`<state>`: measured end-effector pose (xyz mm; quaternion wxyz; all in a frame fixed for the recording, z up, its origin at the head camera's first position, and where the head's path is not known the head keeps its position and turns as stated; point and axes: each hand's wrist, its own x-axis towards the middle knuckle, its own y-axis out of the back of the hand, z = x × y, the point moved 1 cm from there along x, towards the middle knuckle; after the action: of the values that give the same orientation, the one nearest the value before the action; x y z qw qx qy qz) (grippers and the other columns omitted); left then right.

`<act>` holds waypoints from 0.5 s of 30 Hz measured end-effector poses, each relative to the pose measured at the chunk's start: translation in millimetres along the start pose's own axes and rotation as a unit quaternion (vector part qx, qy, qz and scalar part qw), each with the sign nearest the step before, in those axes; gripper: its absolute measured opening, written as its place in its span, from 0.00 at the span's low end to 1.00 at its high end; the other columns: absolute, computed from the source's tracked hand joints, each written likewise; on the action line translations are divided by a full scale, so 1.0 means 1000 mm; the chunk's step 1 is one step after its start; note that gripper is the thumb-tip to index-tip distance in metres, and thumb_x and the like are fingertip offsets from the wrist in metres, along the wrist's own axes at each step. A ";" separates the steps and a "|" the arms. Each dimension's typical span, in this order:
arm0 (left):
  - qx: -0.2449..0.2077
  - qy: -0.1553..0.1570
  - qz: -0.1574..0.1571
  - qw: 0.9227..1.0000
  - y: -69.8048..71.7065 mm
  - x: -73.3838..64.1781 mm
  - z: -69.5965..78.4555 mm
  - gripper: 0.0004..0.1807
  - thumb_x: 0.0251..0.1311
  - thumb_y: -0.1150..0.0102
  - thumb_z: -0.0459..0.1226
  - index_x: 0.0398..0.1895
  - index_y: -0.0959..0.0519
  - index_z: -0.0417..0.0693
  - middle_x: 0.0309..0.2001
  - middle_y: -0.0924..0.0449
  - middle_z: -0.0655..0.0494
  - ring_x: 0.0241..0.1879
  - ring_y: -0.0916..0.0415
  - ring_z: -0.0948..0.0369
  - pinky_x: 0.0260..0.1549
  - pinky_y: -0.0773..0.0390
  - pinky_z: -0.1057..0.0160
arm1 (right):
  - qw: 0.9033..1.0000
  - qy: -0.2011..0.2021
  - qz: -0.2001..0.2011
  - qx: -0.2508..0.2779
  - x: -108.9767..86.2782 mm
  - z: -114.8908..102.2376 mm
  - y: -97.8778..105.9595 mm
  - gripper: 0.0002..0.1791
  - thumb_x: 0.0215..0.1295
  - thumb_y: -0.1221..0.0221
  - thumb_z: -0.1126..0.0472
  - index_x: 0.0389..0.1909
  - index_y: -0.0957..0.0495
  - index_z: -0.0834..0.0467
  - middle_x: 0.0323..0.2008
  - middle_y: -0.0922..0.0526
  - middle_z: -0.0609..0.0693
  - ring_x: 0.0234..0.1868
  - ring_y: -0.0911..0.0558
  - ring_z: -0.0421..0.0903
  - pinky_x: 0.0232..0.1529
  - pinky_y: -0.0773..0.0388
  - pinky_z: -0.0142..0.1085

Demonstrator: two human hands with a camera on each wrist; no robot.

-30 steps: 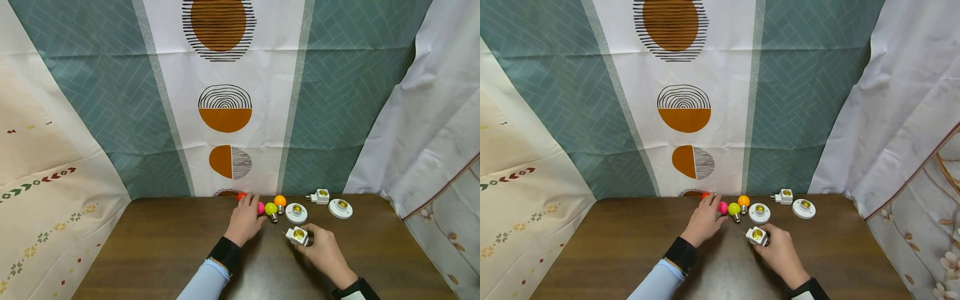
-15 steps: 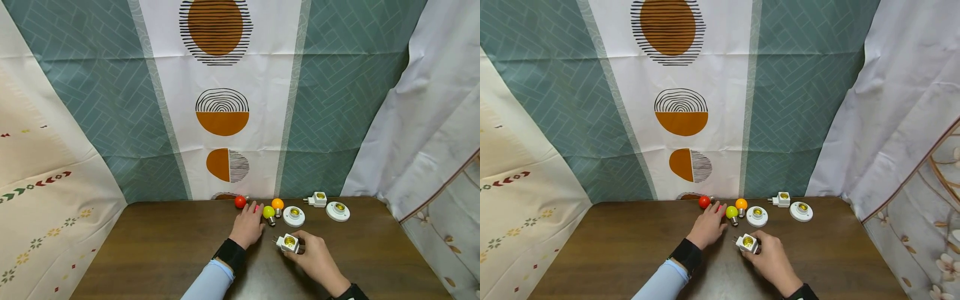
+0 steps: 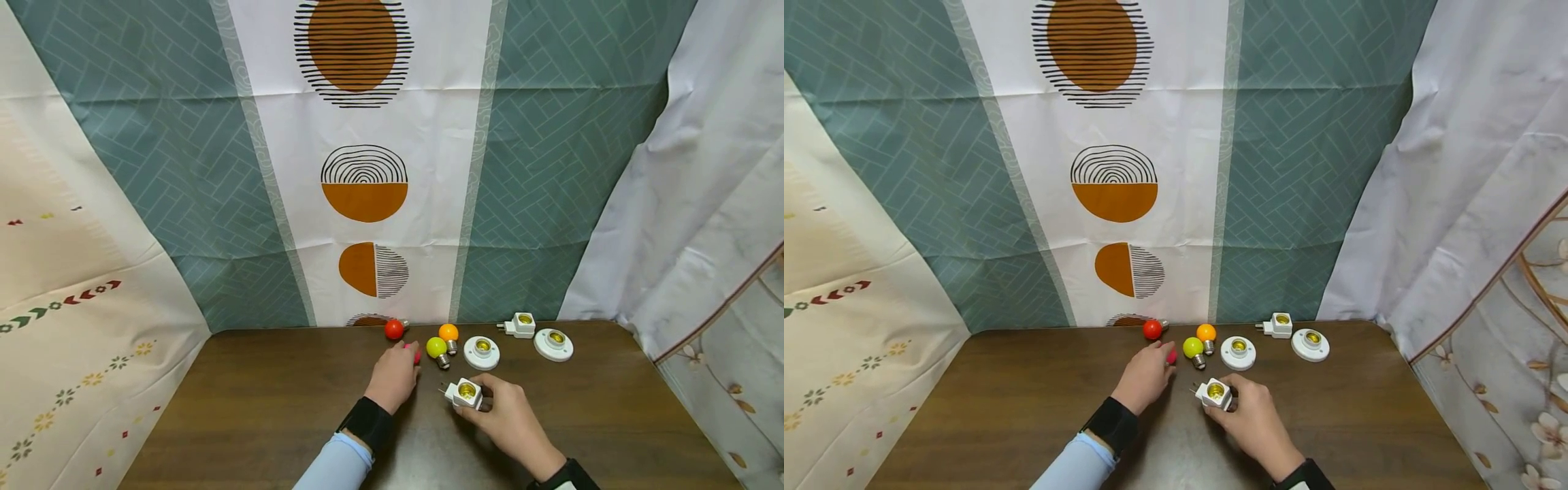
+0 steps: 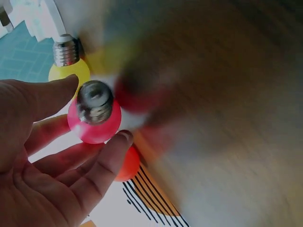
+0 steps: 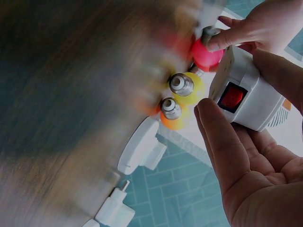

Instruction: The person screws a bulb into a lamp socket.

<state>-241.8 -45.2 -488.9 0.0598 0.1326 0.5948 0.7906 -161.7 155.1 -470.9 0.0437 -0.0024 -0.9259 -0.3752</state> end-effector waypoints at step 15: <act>-0.096 0.068 0.017 0.993 0.010 -0.020 -0.019 0.19 0.49 0.31 0.37 0.43 0.28 0.48 0.30 0.26 0.52 0.26 0.29 0.58 0.26 0.25 0.61 | 0.998 0.001 -0.004 0.059 0.001 -0.003 -0.001 0.23 0.41 0.26 0.56 0.42 0.20 0.52 0.37 0.17 0.47 0.32 0.19 0.36 0.28 0.23 0.23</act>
<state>-227.7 -71.0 -487.1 0.0183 0.0824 0.5169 0.8519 -162.3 152.1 -469.1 0.0429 0.0045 -0.9462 -0.3206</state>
